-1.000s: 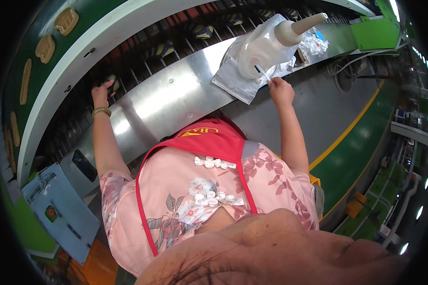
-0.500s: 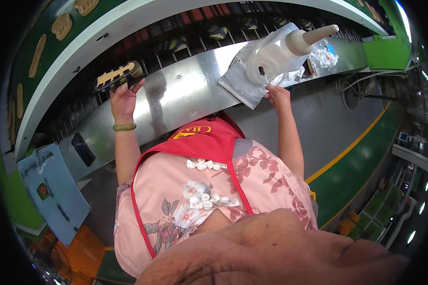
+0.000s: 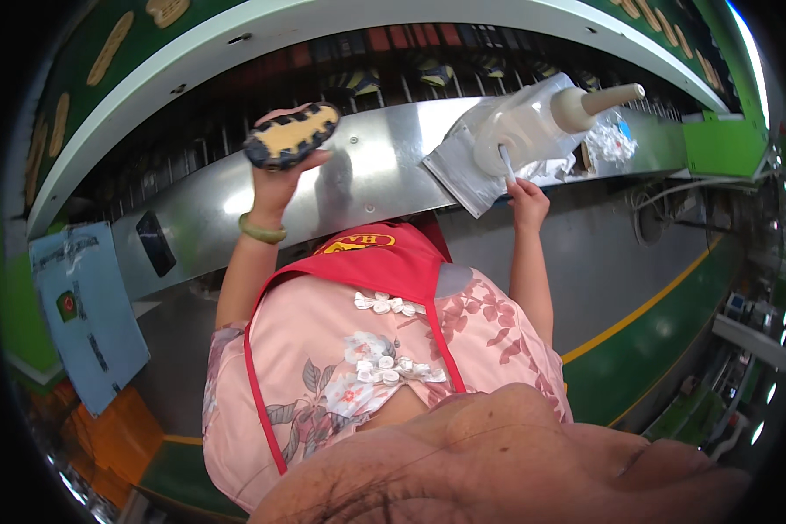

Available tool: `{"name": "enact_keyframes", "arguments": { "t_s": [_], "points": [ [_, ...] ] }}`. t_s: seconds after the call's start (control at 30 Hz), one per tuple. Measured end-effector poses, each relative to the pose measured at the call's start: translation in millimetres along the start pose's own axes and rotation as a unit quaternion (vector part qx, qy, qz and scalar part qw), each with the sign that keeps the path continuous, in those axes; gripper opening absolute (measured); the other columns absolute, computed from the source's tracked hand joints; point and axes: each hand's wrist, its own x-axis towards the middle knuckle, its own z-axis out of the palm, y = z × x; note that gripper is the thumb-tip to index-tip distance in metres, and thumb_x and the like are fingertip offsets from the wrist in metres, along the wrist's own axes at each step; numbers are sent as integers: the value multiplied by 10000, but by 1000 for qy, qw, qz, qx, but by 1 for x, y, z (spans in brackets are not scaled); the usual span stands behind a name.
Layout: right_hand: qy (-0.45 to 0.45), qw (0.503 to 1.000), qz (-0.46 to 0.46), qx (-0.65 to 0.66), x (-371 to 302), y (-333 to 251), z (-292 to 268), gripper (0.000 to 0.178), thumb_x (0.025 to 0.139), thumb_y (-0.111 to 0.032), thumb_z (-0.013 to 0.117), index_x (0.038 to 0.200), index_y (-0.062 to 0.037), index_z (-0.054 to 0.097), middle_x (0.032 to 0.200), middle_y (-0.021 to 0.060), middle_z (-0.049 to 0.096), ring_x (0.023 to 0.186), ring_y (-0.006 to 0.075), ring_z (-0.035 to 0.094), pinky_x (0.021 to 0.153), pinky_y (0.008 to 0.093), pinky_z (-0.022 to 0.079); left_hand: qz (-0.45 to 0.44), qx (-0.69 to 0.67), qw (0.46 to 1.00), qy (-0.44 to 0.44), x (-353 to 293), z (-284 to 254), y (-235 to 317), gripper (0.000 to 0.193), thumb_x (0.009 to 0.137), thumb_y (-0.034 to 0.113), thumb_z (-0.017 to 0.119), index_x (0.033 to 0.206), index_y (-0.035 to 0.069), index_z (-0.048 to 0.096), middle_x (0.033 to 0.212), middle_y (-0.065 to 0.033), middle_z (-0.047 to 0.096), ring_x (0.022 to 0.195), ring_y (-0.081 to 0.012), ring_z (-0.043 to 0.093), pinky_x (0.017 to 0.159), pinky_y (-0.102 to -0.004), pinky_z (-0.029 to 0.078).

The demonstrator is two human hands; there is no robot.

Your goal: The person picks up shoe uppers from a conveyor, applies adhesive around the edges using a brush, and places them back onto the conveyor.

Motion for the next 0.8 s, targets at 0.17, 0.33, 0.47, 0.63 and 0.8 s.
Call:
{"name": "enact_keyframes", "arguments": {
  "t_s": [0.17,0.33,0.47,0.63,0.8],
  "points": [
    [86,985,-79,-128,-3,11,-5,270,703,-181,774,890,-4,692,710,59,663,600,101,606,502,215,471,175,200,964,-13,-2,21,4,685,639,13,806,1198,26,410,1259,-177,498,1143,-254,526,951,-339,455],
    [-113,962,150,199,-35,-38,25,248,843,-196,648,984,6,616,699,89,619,446,73,439,375,177,297,249,271,930,-4,0,25,8,587,689,-4,750,1183,14,434,1256,-244,489,1108,-300,559,912,-335,475],
    [-267,921,109,260,-76,-96,69,237,881,-194,597,977,22,615,689,104,619,424,67,394,374,181,275,313,313,896,21,7,33,16,544,692,21,729,1160,15,450,1250,-262,497,1058,-335,589,853,-342,506],
    [-396,897,3,196,-123,-157,111,226,888,-166,588,960,44,629,681,97,631,435,50,400,407,167,295,346,350,869,51,16,37,25,527,684,26,725,1142,15,464,1240,-262,506,1052,-346,592,838,-345,515],
    [-434,888,-60,138,-150,-179,130,185,871,-125,617,952,38,650,689,80,638,481,38,437,440,163,330,369,379,846,72,20,36,34,526,678,37,724,1137,22,468,1211,-258,526,1067,-378,575,844,-372,513]
  ]
}}
